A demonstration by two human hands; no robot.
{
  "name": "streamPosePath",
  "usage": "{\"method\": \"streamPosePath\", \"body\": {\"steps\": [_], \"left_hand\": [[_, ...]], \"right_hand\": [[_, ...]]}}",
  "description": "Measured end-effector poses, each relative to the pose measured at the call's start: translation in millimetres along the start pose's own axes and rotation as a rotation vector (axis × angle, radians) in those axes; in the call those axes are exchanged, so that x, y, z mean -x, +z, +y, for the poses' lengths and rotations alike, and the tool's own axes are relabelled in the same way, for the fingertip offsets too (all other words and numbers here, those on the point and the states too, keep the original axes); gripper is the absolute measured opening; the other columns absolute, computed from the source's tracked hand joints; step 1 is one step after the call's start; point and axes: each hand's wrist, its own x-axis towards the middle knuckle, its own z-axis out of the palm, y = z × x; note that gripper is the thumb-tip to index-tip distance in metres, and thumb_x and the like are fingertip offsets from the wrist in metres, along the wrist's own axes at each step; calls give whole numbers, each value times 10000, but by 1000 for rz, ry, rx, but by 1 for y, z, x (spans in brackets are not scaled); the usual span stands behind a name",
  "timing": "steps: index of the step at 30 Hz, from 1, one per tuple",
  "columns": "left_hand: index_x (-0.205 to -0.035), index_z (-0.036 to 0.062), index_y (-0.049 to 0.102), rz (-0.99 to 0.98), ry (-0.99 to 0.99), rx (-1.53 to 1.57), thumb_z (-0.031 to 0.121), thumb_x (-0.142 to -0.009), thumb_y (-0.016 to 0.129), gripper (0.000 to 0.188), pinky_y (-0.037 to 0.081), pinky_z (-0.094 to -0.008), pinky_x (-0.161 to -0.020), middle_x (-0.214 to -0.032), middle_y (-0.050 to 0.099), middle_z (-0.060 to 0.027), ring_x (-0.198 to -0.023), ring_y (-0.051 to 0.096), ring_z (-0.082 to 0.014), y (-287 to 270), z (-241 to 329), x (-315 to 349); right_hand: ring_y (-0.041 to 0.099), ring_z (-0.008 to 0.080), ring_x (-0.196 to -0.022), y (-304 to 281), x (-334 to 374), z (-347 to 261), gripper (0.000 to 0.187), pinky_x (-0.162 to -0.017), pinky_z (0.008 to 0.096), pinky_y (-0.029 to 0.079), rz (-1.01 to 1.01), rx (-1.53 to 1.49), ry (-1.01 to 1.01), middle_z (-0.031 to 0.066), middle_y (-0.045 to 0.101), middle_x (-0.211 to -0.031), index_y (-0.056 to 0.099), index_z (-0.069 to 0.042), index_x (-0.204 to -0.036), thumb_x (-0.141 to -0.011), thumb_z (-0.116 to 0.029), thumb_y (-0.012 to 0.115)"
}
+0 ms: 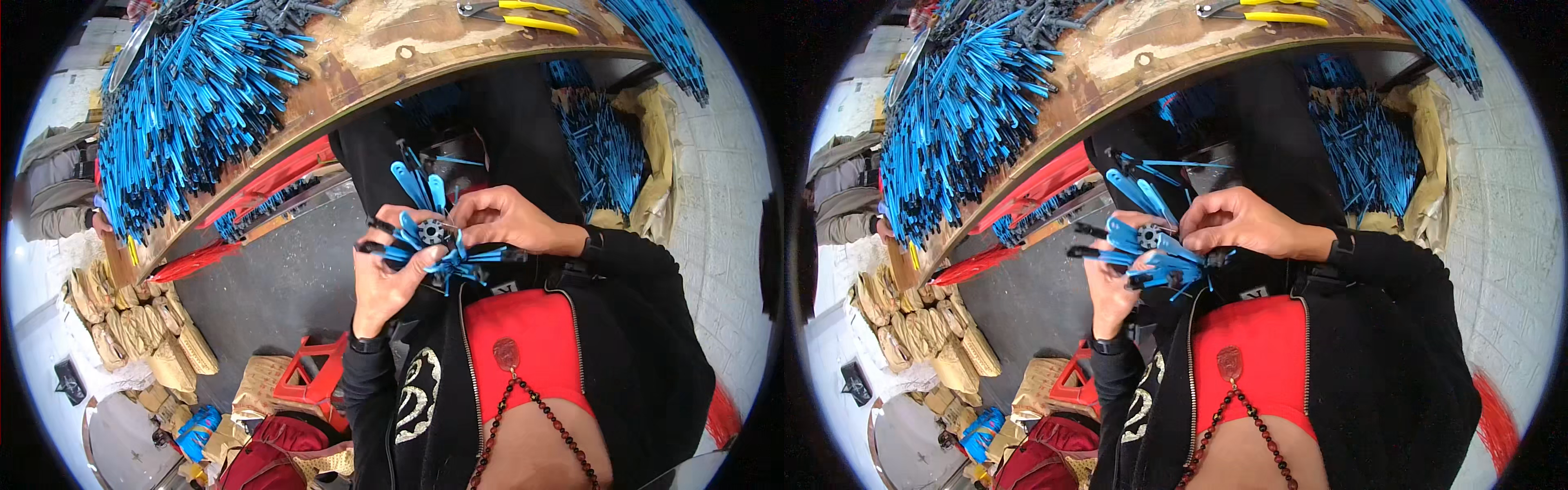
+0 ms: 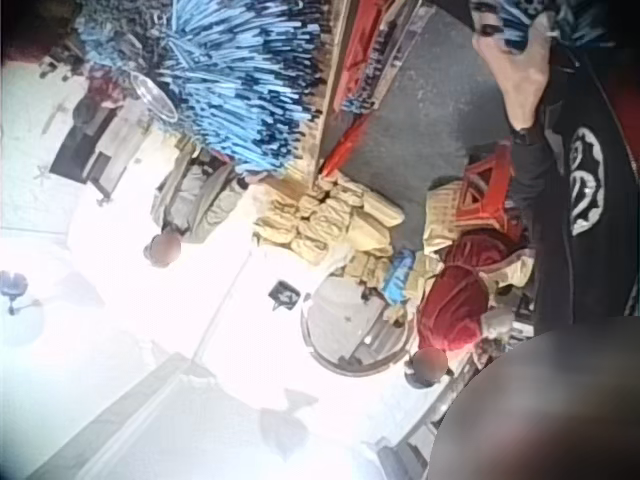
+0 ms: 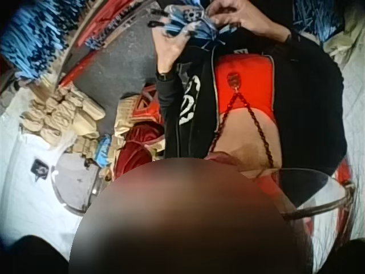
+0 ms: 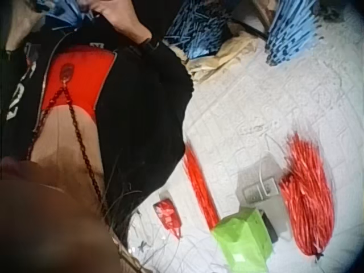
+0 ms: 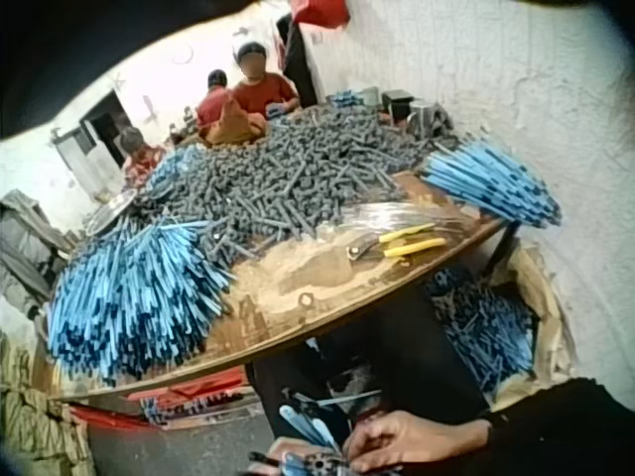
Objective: Assembling bundles of blue wires into plastic connectors and using pliers to secure the assembly.
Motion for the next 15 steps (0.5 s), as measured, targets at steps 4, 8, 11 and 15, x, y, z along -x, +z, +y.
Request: {"method": "streamPosePath", "body": {"steps": [4,8,11,15], "left_hand": [[-890,2,737,120,-11,-106,5,-682,815,222,509,-301,-733,-916,709,-76,-813,637,-183,9,-10,15],[-866,12,742,151,51,-262,-8,-646,820,234,509,-302,-713,-864,718,-59,-792,629,-182,9,-10,14],[-865,19,743,143,82,-303,-7,-641,814,237,507,-303,-713,-843,719,-46,-788,620,-181,12,-5,6],[-870,33,744,106,83,-323,11,-657,798,221,503,-309,-729,-836,718,-34,-800,604,-180,14,2,1]], "right_hand": [[639,152,-881,2,3,14,121,-788,267,506,48,180,-69,87,655,-927,651,33,-923,-833,7,726],[630,130,-846,7,5,18,119,-750,251,497,107,232,-170,81,653,-901,653,42,-882,-808,24,745],[627,120,-821,8,6,16,118,-713,241,489,146,281,-193,76,649,-883,649,40,-864,-805,18,748],[606,95,-747,6,6,11,103,-637,233,470,191,428,-241,60,636,-819,645,21,-834,-812,2,744]]}}
